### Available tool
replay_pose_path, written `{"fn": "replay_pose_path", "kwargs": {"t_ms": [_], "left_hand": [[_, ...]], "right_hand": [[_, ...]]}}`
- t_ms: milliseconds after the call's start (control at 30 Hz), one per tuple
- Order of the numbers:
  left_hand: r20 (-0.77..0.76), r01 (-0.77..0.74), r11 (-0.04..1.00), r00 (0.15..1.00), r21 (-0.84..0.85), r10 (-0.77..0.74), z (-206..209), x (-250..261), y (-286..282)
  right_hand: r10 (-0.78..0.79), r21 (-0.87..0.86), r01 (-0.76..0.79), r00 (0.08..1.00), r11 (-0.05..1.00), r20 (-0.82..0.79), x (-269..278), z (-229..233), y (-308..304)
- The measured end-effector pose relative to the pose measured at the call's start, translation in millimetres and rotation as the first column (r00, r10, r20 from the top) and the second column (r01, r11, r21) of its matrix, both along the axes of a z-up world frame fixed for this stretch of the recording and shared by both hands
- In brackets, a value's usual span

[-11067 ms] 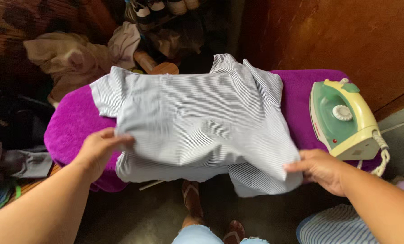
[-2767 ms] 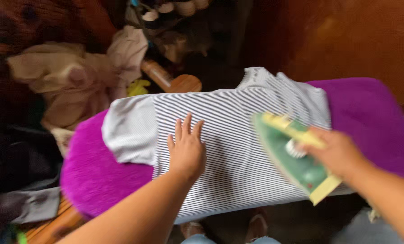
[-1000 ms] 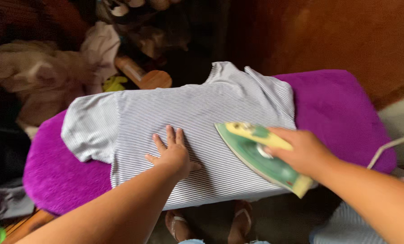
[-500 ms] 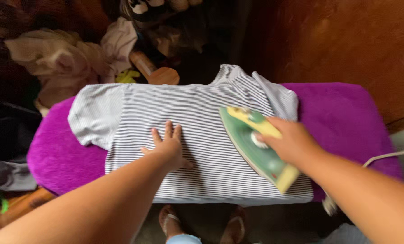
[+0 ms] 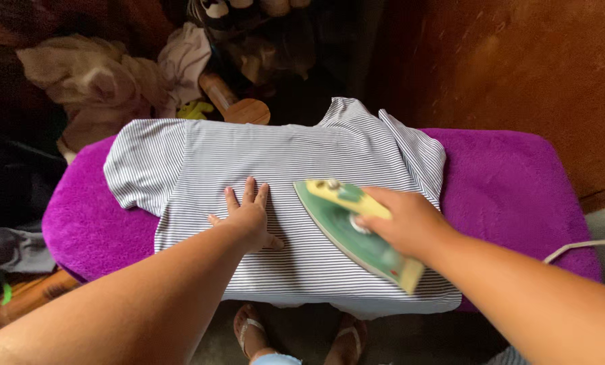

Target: The person irons a striped shirt on a purple ironing board. They repeatedly smooth the fabric with their hands and pass a green and yellow iron over the shirt, adjusting its position several times.

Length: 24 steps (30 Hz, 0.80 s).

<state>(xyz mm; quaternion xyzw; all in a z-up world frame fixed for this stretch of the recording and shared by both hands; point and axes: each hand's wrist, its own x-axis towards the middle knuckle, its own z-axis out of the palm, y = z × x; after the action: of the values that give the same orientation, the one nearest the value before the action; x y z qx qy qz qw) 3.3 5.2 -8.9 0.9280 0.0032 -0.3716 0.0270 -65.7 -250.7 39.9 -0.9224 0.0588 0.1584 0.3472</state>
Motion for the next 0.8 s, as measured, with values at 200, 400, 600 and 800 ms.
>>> {"fn": "replay_pose_path", "kwargs": {"t_ms": [200,400,600,800], "left_hand": [[0.021,-0.005,1.000,1.000,0.007,0.005,2,3,-4],[0.104,-0.040,0.996,0.994,0.077,0.031,0,8,-40],[0.279,0.194,0.978,0.946,-0.078,-0.165,-9,-9,-126],[0.262,0.161,0.976,0.958,-0.146,-0.119,-8,-19,-161]], "right_hand": [[-0.091,0.006,0.091,0.993,0.996,0.073,13,-1,-19],[-0.329,-0.049,0.337,0.936,0.940,0.122,-65,-29,-138],[-0.691,-0.251,0.684,0.719,0.685,0.076,-121,-33,-213],[-0.599,-0.469,0.639,0.759,0.609,0.256,-96,-42,-274]]}}
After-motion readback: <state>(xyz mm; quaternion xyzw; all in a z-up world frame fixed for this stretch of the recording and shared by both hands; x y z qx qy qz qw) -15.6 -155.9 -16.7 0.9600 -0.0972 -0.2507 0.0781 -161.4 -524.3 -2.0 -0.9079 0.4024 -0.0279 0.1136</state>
